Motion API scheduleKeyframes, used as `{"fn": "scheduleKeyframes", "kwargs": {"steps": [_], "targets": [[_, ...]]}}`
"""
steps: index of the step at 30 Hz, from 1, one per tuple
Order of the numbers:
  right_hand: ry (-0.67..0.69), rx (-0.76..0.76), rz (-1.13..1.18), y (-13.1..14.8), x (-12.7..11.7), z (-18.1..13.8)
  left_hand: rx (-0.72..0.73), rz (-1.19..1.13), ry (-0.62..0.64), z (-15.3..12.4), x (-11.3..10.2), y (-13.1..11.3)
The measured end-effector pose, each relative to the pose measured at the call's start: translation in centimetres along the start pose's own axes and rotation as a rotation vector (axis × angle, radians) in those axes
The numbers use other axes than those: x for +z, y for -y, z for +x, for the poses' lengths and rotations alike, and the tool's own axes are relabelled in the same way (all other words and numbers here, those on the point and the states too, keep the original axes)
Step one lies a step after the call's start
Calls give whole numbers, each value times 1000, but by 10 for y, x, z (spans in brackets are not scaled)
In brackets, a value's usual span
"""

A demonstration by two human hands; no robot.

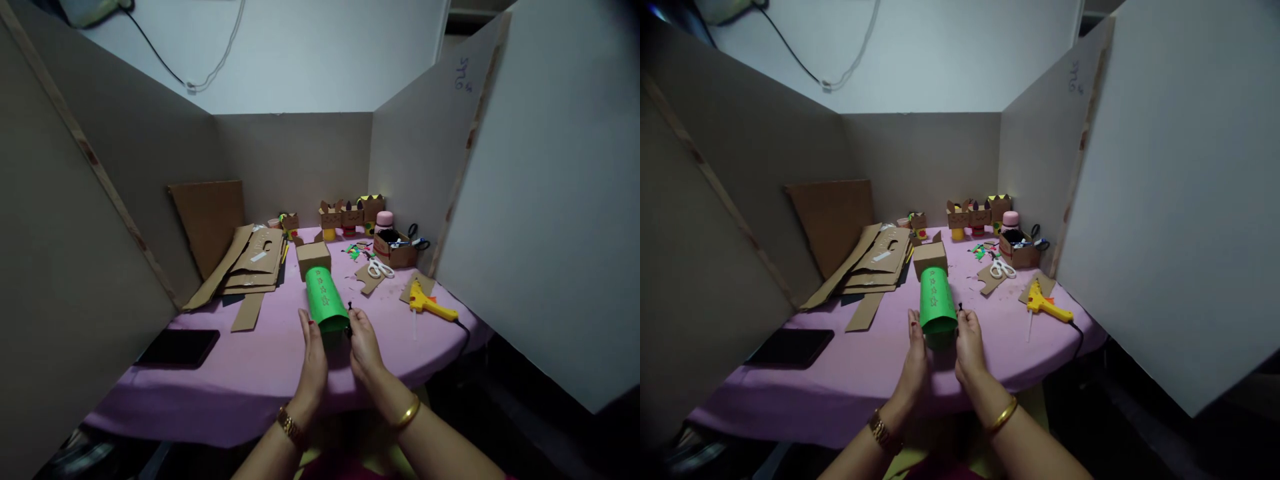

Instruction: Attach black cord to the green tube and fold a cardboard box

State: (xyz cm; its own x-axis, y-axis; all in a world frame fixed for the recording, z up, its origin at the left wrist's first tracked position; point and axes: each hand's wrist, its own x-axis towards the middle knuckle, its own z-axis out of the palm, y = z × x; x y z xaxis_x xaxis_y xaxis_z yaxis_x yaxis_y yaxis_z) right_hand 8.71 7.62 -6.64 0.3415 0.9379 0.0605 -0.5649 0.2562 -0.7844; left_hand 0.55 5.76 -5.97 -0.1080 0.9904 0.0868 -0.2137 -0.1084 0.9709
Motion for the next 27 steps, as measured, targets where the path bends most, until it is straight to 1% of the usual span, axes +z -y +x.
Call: {"fn": "scheduleKeyframes", "kwargs": {"steps": [3, 7, 9, 10, 11, 13, 14, 15, 16, 17, 18, 20, 21, 23, 27], "targets": [[-2, -18, -40, 0, 0, 0, 31, 90, -31, -3, 4, -1], [-13, -56, -97, 2, -1, 0, 30, 167, -4, -5, 3, -7], [-37, -95, -129, 7, -4, -3, 58, 209, -1, -11, 0, -10], [-45, -112, -144, 12, -6, -7, 97, 241, -12, -16, -2, -13], [-49, -126, -159, 17, -9, -12, 167, 293, -43, -22, -5, -15], [-35, -131, -181, 28, -15, -26, 340, 390, -86, -37, -9, -21], [-13, -119, -192, 33, -17, -35, 400, 419, -74, -44, -10, -24], [21, -99, -207, 38, -19, -44, 419, 427, -22, -50, -10, -27], [63, -77, -230, 42, -21, -54, 396, 415, 30, -55, -9, -30], [110, -56, -261, 45, -23, -63, 335, 385, 79, -59, -8, -32], [156, -42, -297, 47, -24, -72, 247, 337, 120, -62, -6, -34], [225, -41, -365, 49, -25, -84, 75, 225, 162, -63, -3, -35], [249, -47, -389, 49, -25, -89, 22, 179, 177, -63, -3, -34], [280, -60, -420, 46, -26, -93, -13, 126, 209, -62, -3, -33], [320, -63, -474, 42, -31, -91, -53, 89, 214, -60, -8, -31]]}}
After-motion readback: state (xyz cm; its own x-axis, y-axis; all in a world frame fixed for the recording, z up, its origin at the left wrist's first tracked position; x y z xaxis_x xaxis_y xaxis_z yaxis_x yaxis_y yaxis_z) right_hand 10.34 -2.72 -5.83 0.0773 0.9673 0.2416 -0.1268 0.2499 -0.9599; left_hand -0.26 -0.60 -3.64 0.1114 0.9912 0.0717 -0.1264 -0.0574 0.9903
